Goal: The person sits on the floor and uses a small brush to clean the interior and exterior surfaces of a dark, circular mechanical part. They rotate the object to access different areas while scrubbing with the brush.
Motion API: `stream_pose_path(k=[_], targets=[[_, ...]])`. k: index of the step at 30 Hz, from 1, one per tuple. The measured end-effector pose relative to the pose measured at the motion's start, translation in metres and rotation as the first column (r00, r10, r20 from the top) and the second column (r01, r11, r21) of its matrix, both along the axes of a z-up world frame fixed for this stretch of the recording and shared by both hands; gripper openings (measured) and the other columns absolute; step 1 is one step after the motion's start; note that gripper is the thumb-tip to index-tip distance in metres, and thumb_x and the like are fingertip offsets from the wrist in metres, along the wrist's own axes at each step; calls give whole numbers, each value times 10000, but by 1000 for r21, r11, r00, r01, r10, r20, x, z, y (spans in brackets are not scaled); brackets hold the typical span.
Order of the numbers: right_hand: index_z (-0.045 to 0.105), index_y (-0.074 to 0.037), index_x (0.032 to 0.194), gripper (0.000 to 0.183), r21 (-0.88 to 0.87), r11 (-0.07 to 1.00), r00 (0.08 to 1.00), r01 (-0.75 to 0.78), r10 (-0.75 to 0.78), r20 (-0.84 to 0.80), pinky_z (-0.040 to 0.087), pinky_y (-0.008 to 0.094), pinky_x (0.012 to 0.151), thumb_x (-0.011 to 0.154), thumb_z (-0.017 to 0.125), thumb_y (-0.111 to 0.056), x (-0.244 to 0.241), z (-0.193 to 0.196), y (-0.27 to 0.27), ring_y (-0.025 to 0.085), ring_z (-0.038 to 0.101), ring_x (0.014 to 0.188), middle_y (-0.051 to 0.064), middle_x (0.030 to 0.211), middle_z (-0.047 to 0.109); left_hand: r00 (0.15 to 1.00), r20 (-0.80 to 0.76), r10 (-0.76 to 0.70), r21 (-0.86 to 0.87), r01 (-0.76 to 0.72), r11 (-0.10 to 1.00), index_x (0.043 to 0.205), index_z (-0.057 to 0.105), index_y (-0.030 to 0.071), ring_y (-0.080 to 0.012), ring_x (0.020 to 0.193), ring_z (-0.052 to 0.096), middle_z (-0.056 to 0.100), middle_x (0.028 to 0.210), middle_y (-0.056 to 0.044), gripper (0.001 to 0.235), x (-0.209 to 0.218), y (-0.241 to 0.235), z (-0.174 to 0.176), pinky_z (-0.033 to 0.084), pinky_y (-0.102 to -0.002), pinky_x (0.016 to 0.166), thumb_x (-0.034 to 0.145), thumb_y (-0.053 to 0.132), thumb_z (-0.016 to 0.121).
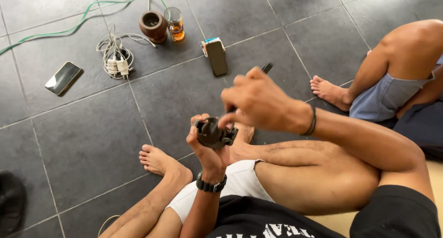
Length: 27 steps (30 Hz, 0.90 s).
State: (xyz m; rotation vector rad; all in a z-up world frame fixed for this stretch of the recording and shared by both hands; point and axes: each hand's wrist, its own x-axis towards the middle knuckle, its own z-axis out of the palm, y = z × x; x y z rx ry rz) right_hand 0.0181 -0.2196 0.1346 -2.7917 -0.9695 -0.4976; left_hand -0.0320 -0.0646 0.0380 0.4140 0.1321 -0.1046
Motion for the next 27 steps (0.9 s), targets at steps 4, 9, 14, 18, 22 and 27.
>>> stream_pose_path(k=[4,9,14,18,22,27], targets=[[566,-252,832,529,-11,1000,999,-29,29,17,406,372,801,837,531,-780,-23,1,15,166,554,725,-54,677,579,999,25,-37,23,37,999,1101,396,183,-169,918,544,389,969,3,261,-6,3,0,506,-330,768,1034,435,376],[553,-231,879,508,-15,999,999,38,-38,26,379,362,862,865,574,-738,-3,5,-2,167,554,772,-38,717,581,997,65,-32,32,30,999,1080,374,211,-143,854,482,356,959,30,262,3,11,-2,500,-348,789,1028,468,366],[540,-245,869,509,13,999,998,-50,51,-30,382,370,851,866,506,-753,-23,-7,27,159,547,773,-52,704,571,996,89,-10,48,6,999,1073,369,177,-146,819,464,325,928,21,260,-2,18,-12,477,-334,753,1036,434,366],[546,-220,890,492,6,1000,1000,-5,5,-12,375,368,852,903,565,-711,-9,0,12,180,550,764,-22,708,568,999,43,-10,14,10,1000,1106,377,201,-154,910,518,373,975,19,279,0,21,-3,497,-337,783,1044,472,350],[543,-232,871,514,1,998,997,-69,69,-45,384,375,852,876,515,-745,-22,-5,31,170,554,766,-31,701,583,996,92,-8,35,5,999,1081,365,171,-150,832,480,319,927,23,346,-2,22,-13,478,-333,755,1058,516,336],[561,-253,816,495,-16,1000,999,-14,14,41,392,373,809,807,640,-742,-1,-3,17,168,550,709,-63,657,573,999,32,-1,57,0,998,1103,374,214,-143,922,550,383,987,34,261,2,29,-13,492,-305,766,1054,471,383]])
